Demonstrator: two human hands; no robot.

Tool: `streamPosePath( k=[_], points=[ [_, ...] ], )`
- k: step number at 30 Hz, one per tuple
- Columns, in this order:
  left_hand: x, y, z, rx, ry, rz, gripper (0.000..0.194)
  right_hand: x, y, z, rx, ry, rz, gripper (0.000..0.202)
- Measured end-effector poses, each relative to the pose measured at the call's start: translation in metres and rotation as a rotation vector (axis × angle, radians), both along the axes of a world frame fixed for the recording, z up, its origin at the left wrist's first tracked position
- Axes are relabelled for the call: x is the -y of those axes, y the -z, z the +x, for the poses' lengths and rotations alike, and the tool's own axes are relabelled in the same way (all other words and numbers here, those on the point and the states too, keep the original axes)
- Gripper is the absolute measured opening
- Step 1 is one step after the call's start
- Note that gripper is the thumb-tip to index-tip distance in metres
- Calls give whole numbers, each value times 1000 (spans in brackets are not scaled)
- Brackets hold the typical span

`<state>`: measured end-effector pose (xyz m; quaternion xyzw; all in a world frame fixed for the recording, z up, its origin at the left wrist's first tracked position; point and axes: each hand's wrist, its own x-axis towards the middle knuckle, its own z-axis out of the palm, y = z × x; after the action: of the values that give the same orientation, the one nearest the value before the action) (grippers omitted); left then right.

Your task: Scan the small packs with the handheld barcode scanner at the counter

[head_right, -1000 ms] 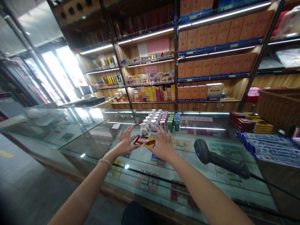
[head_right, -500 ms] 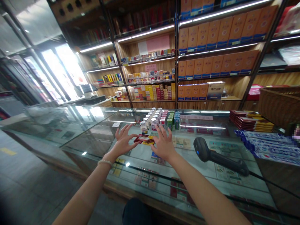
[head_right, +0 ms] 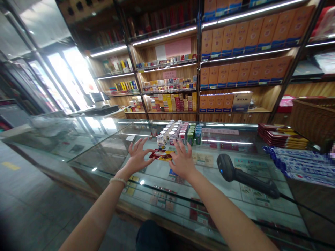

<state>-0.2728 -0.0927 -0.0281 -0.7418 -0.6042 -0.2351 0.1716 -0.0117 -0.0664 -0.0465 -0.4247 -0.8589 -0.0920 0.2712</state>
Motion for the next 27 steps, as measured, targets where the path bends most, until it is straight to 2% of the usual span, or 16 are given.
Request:
streamPosePath(
  k=[12, 14, 19, 22, 27],
  points=[
    [-1, 3, -1, -29, -36, 5, 29, -2, 1, 0, 7, -6, -10, 37],
    [-2, 5, -3, -46, -39, 9, 40, -2, 2, 0, -2, 4, -5, 44],
    [-5, 9, -6, -71, -50, 42, 86, -3, 4, -1, -10, 15, 51, 70],
    [-7, 11, -8, -84, -55, 35, 93, -4, 6, -2, -2, 12, 63, 79],
    [-9, 10, -9, -92, -61, 26, 91, -5, 7, -1, 1, 4, 54, 80]
  ],
)
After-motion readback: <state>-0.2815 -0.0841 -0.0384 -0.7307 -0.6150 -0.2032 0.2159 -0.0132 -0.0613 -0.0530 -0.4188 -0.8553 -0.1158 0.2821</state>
